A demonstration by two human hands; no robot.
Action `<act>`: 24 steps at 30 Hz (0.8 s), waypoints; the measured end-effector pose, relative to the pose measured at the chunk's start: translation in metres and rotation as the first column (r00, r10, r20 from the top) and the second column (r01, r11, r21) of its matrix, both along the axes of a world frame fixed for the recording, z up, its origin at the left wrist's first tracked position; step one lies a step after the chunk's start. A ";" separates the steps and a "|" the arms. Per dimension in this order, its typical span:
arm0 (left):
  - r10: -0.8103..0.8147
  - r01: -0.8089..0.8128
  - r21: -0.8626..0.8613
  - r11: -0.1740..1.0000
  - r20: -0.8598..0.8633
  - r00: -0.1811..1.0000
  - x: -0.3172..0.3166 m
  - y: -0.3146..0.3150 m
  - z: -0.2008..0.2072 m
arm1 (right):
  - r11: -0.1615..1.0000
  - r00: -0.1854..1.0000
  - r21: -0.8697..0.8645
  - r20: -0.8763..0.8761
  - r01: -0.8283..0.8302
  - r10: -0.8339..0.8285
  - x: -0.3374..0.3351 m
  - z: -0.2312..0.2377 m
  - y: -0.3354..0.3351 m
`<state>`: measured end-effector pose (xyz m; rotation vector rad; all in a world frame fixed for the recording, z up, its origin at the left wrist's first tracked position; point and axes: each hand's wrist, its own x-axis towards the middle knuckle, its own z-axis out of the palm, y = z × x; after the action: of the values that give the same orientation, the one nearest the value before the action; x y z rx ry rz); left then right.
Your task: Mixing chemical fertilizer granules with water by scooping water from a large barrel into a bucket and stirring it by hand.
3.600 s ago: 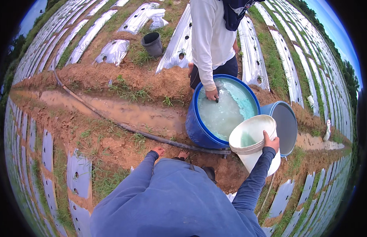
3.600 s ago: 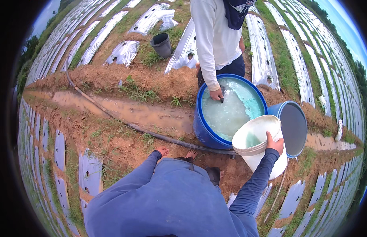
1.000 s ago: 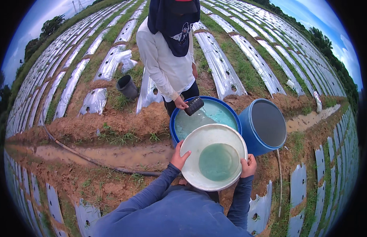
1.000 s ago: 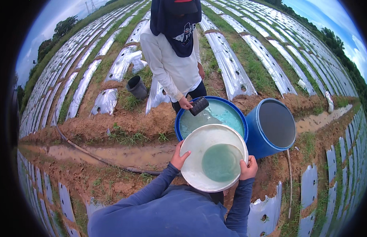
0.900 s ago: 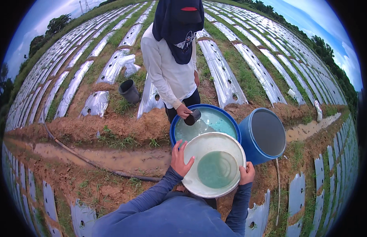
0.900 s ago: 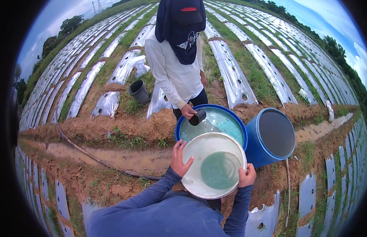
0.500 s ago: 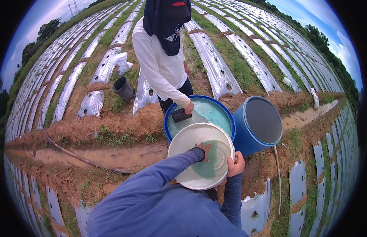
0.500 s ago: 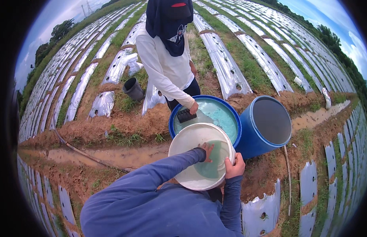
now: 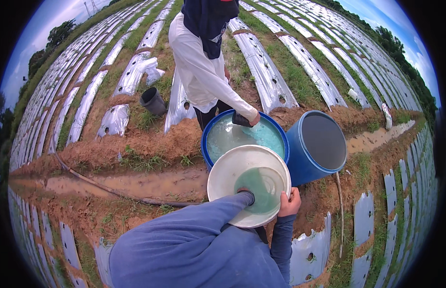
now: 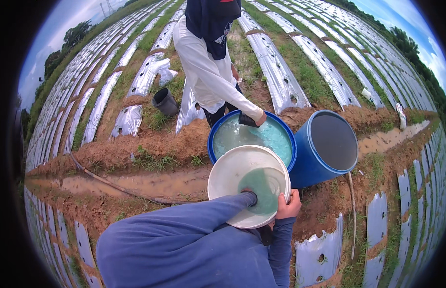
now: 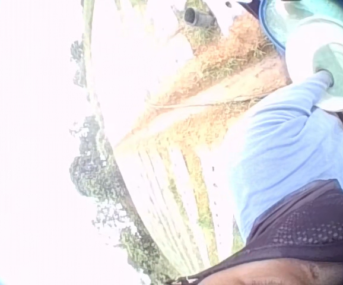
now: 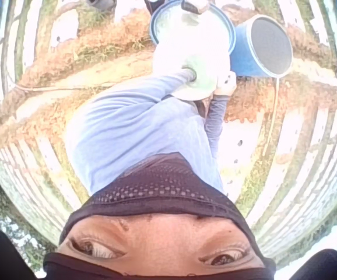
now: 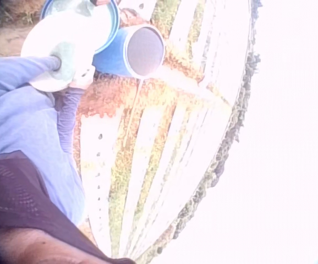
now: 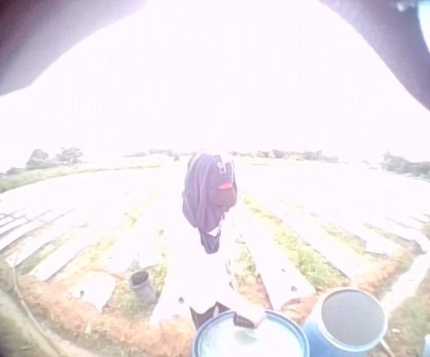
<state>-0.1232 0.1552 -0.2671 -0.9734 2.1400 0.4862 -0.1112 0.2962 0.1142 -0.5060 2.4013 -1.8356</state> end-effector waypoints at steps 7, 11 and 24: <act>-0.744 0.712 0.221 0.666 0.127 0.656 0.006 0.035 0.120 | 0.989 0.989 0.018 -0.019 0.146 -0.145 -0.006 -0.024 0.023; -0.796 0.763 0.247 0.597 0.067 0.601 0.001 0.033 0.121 | 0.991 0.992 0.039 -0.034 0.126 -0.125 -0.007 -0.018 0.015; -0.820 0.891 0.252 0.377 -0.357 0.447 -0.001 0.012 0.161 | 0.982 0.986 0.099 -0.067 0.160 -0.154 -0.013 0.000 0.012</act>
<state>-0.1242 0.1669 -0.1061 0.5308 2.2075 0.4359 -0.1238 0.3080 0.1141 -0.3771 2.6299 -1.7631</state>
